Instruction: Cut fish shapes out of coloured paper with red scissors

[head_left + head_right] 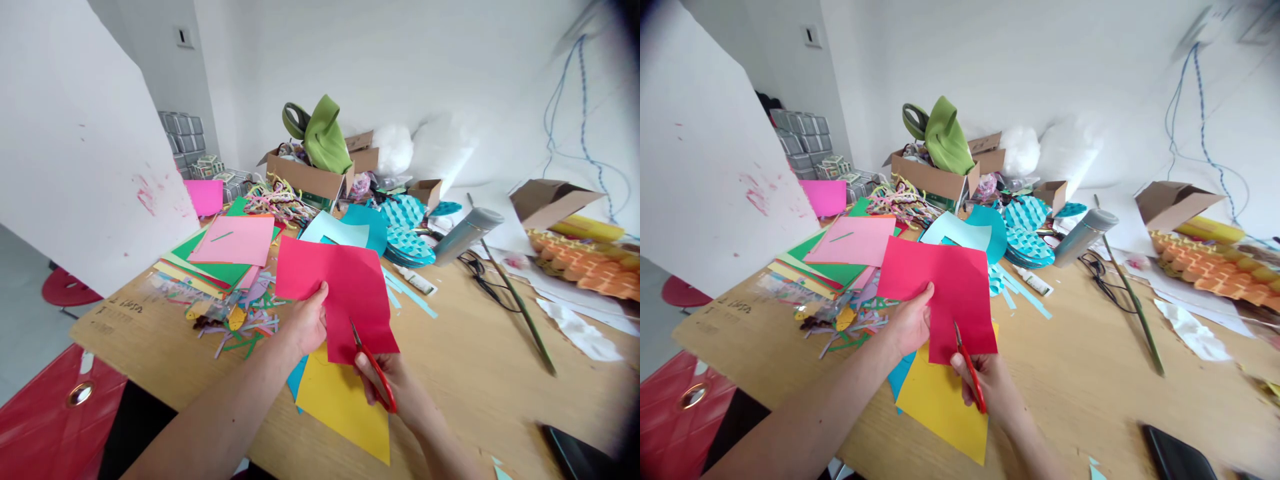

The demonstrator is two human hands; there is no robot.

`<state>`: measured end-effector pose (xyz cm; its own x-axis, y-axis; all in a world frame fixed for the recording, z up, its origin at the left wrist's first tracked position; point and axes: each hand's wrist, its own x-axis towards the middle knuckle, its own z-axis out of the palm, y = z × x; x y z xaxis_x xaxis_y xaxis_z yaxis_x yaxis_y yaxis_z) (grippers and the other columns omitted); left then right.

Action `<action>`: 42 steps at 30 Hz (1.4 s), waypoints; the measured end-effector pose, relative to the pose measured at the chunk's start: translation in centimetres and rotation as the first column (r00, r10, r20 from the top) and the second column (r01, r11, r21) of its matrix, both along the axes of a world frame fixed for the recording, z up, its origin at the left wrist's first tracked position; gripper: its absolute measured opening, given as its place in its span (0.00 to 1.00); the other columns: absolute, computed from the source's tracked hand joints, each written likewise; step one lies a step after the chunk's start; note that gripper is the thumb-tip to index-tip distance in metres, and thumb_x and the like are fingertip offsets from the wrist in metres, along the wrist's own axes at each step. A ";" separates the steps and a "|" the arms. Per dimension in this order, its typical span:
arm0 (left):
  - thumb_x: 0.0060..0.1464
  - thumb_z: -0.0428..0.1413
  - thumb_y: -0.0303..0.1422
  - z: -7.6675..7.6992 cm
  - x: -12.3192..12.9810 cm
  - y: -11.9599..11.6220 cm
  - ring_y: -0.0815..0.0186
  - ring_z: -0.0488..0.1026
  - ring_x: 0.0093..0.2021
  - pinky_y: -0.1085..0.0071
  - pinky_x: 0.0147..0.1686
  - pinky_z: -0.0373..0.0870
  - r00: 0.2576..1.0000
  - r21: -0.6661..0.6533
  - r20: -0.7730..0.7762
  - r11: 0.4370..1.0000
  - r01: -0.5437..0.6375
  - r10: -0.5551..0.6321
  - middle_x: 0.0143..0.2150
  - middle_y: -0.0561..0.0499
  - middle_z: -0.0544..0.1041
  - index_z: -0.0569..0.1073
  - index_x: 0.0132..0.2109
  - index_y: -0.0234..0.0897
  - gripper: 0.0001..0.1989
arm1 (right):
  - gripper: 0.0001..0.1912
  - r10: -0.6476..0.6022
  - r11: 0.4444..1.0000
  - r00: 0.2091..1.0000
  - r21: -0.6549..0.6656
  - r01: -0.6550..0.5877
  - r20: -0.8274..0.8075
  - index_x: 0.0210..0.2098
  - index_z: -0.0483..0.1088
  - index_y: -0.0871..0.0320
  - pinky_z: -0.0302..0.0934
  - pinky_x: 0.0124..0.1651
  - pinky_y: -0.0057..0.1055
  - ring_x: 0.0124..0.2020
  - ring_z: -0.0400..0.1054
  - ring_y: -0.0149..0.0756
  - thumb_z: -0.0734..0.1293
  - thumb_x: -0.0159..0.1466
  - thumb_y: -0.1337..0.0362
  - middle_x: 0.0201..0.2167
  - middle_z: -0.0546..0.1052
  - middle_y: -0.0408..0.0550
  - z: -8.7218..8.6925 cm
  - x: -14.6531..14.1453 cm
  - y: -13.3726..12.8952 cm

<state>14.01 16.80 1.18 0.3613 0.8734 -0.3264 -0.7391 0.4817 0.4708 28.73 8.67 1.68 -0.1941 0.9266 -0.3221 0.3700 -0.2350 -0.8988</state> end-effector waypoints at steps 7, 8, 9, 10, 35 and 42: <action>0.49 0.61 0.31 0.4 -1.4 1.3 0.62 0.74 0.46 0.64 0.50 0.68 0.993 0.006 0.014 0.993 -0.115 0.115 0.41 0.48 0.78 0.72 0.41 0.37 0.11 | 0.26 0.444 0.896 0.888 -0.064 -0.439 0.123 0.26 0.67 0.62 0.49 0.22 0.24 0.20 0.58 0.27 0.61 0.59 0.43 0.18 0.68 0.44 3.1 3.0 -0.6; 0.49 0.61 0.30 0.5 -1.6 1.4 0.62 0.74 0.46 0.64 0.51 0.68 0.993 0.003 0.027 0.994 -0.112 0.112 0.40 0.48 0.78 0.72 0.40 0.37 0.10 | 0.24 0.470 0.883 0.874 -0.075 -0.464 0.126 0.28 0.69 0.62 0.51 0.23 0.24 0.21 0.60 0.28 0.61 0.60 0.45 0.19 0.68 0.44 3.8 3.3 -0.8; 0.49 0.60 0.30 0.5 -1.7 1.5 0.61 0.74 0.46 0.63 0.51 0.68 0.994 -0.001 0.035 0.995 -0.100 0.100 0.40 0.47 0.78 0.72 0.39 0.36 0.09 | 0.23 0.484 0.875 0.865 -0.085 -0.477 0.131 0.30 0.70 0.62 0.52 0.24 0.24 0.22 0.61 0.29 0.62 0.60 0.46 0.19 0.69 0.44 4.6 3.5 -0.9; 0.49 0.60 0.30 0.5 -1.7 1.5 0.61 0.74 0.46 0.63 0.51 0.68 0.996 -0.003 0.040 0.997 -0.080 0.080 0.39 0.47 0.78 0.72 0.38 0.36 0.08 | 0.22 0.487 0.874 0.863 -0.093 -0.478 0.137 0.31 0.70 0.62 0.54 0.25 0.24 0.22 0.62 0.30 0.62 0.60 0.47 0.19 0.69 0.44 5.4 3.6 -0.9; 0.51 0.58 0.31 -0.1 -2.2 1.6 0.56 0.73 0.49 0.59 0.51 0.67 0.996 0.036 0.021 0.995 0.091 -0.092 0.45 0.42 0.77 0.73 0.44 0.34 0.12 | 0.28 0.681 0.732 0.692 -0.205 -0.649 0.242 0.24 0.71 0.62 0.54 0.19 0.23 0.13 0.60 0.27 0.59 0.60 0.42 0.12 0.70 0.43 6.8 3.3 7.7; 0.50 0.59 0.30 -0.2 -2.1 1.6 0.56 0.73 0.50 0.58 0.51 0.67 0.996 0.039 0.005 0.996 0.085 -0.085 0.45 0.43 0.77 0.73 0.43 0.35 0.11 | 0.28 0.677 0.736 0.689 -0.216 -0.642 0.258 0.26 0.73 0.62 0.52 0.18 0.22 0.13 0.59 0.26 0.60 0.59 0.42 0.12 0.68 0.42 7.3 3.3 7.4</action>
